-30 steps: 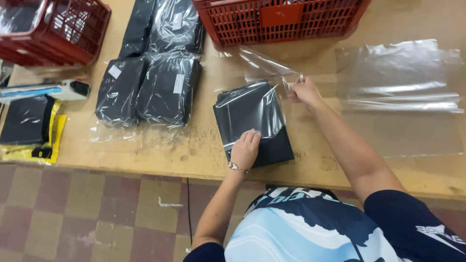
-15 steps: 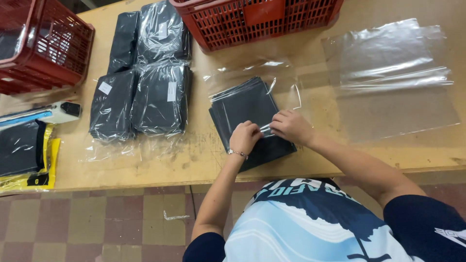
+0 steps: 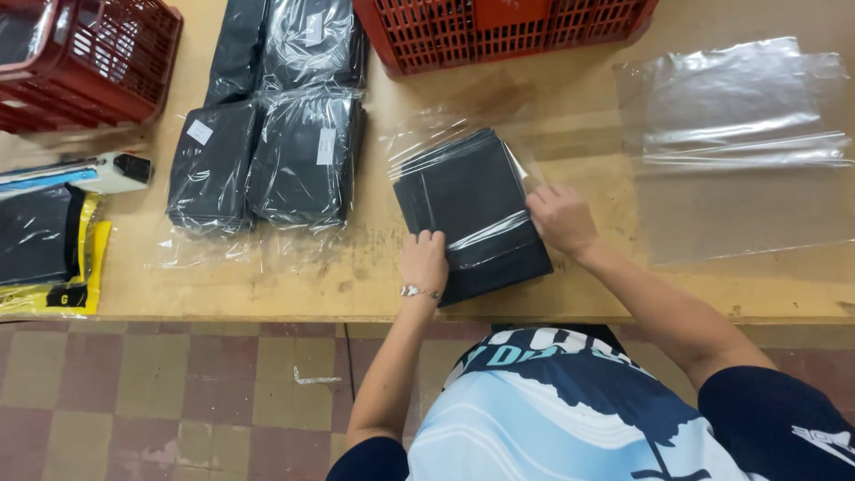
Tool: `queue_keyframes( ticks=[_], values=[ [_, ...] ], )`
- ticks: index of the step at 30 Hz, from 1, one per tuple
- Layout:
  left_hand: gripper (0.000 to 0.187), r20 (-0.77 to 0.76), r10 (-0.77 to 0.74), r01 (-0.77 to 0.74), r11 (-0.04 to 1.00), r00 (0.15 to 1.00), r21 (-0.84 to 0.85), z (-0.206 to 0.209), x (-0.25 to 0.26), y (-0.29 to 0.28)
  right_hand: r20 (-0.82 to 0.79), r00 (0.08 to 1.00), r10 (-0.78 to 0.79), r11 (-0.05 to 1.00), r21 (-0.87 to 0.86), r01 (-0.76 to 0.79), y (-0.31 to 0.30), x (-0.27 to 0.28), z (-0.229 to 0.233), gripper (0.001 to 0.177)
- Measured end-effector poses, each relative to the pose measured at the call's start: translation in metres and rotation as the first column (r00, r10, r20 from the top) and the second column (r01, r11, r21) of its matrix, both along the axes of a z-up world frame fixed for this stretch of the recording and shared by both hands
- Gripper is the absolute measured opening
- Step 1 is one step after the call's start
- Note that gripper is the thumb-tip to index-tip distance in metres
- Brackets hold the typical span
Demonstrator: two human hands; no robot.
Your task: Packaging stacks of black plastic bags into clear plastic sleeves
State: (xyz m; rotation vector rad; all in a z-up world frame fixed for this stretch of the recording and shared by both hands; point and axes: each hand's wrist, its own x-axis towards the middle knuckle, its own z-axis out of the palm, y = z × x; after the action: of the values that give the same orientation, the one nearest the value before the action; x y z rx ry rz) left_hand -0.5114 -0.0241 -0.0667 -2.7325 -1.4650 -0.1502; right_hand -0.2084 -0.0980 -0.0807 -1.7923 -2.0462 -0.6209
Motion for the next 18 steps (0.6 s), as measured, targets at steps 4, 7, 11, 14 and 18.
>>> queue_keyframes(
  ticks=[4, 7, 11, 14, 18],
  values=[
    [0.013, 0.113, -0.058, 0.039, 0.986, 0.992, 0.164, 0.005, -0.031, -0.002, 0.027, 0.993, -0.113, 0.993, -0.011, 0.114, -0.004, 0.027, -0.01, 0.014],
    [0.023, 0.184, 0.064, -0.082, 0.993, 0.981, 0.087, 0.034, -0.044, -0.009, -0.128, 0.97, -0.208, 0.978, -0.058, 0.202, -0.01, 0.036, 0.009, 0.012],
    [0.014, 0.74, 0.37, -0.196, 0.928, 0.561, -0.316, 0.057, -0.037, -0.015, -0.589, 0.752, -0.297, 0.955, -0.195, 0.224, -0.013, 0.044, 0.019, 0.014],
    [0.017, 0.768, 0.636, 0.112, 0.771, -0.073, -0.627, 0.055, -0.033, -0.005, -0.897, 0.34, -0.282, 0.959, -0.265, 0.097, -0.006, 0.042, 0.041, 0.016],
    [0.018, 0.545, 0.748, 0.534, 0.658, -0.378, -0.532, 0.04, -0.035, 0.016, -0.923, -0.358, -0.14, 0.989, -0.111, -0.099, 0.028, 0.044, 0.044, 0.029]
  ],
)
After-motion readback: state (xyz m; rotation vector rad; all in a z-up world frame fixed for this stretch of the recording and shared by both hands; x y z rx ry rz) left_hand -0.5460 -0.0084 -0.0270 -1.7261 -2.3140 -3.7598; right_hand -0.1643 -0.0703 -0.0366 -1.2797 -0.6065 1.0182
